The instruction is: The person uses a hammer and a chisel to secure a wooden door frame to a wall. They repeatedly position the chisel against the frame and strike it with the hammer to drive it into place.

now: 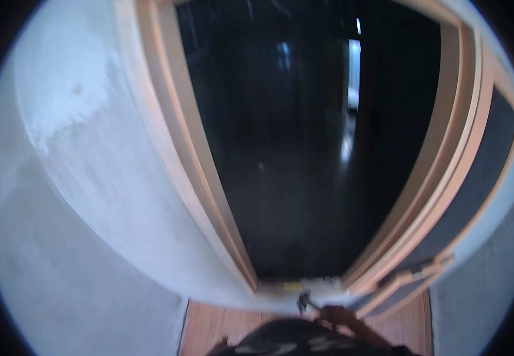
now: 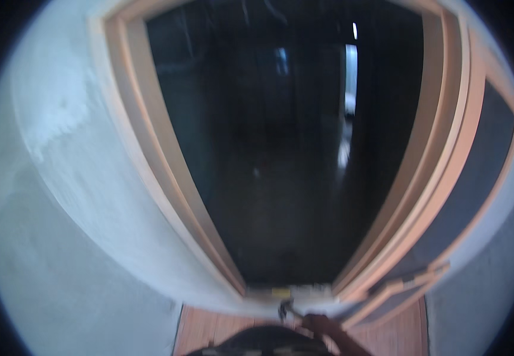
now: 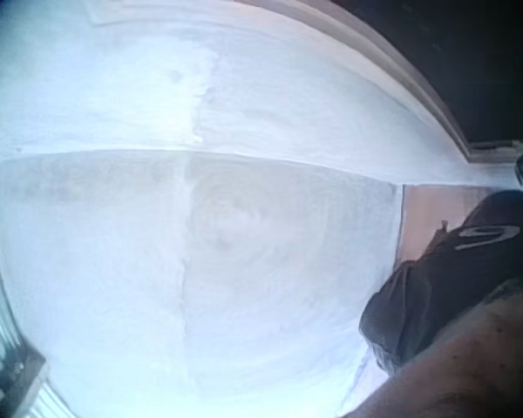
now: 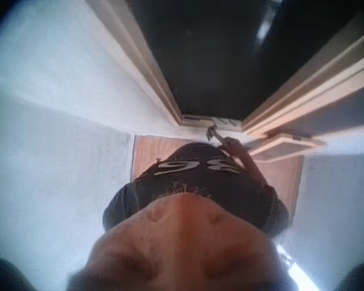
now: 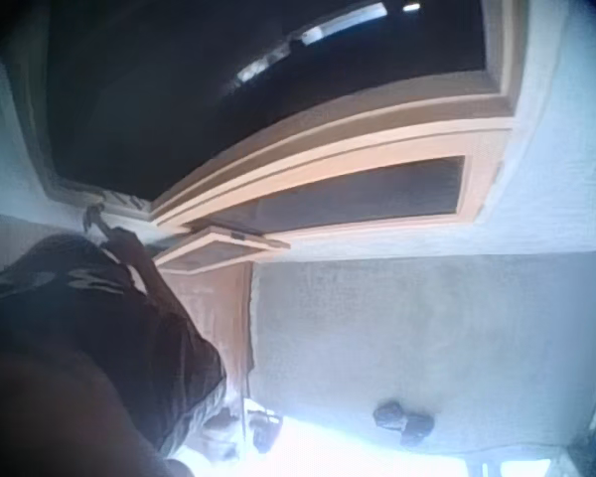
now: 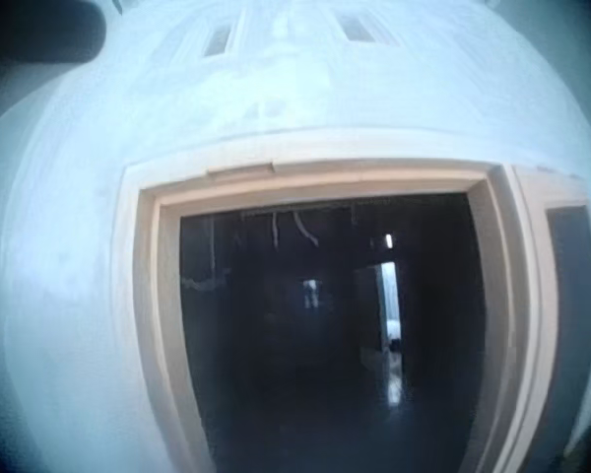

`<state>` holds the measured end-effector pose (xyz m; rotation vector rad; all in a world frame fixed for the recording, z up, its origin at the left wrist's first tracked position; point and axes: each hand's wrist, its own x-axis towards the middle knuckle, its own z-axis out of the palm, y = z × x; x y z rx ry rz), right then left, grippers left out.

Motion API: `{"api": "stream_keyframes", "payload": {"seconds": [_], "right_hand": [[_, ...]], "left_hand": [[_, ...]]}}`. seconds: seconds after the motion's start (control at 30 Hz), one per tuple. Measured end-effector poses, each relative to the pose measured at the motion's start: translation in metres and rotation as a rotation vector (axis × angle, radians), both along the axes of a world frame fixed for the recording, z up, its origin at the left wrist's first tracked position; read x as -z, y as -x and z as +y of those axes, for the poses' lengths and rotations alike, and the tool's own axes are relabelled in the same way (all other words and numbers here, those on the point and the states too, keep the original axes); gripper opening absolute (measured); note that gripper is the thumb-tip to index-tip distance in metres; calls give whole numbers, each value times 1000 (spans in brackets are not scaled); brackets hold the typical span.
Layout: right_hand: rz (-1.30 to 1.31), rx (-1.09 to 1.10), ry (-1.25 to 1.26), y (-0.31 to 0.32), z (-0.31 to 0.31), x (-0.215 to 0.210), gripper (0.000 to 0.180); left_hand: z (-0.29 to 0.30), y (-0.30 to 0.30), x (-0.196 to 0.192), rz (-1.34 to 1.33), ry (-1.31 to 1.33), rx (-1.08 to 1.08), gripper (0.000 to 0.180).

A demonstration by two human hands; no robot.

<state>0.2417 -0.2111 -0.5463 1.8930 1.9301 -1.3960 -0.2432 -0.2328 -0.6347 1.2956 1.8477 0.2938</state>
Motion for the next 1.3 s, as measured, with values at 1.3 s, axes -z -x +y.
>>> {"api": "stream_keyframes", "payload": {"seconds": [1.3], "right_hand": [[537,602,192,16,14,17,44]], "left_hand": [[76,-96,-97,-298,-59,321,40]]}}
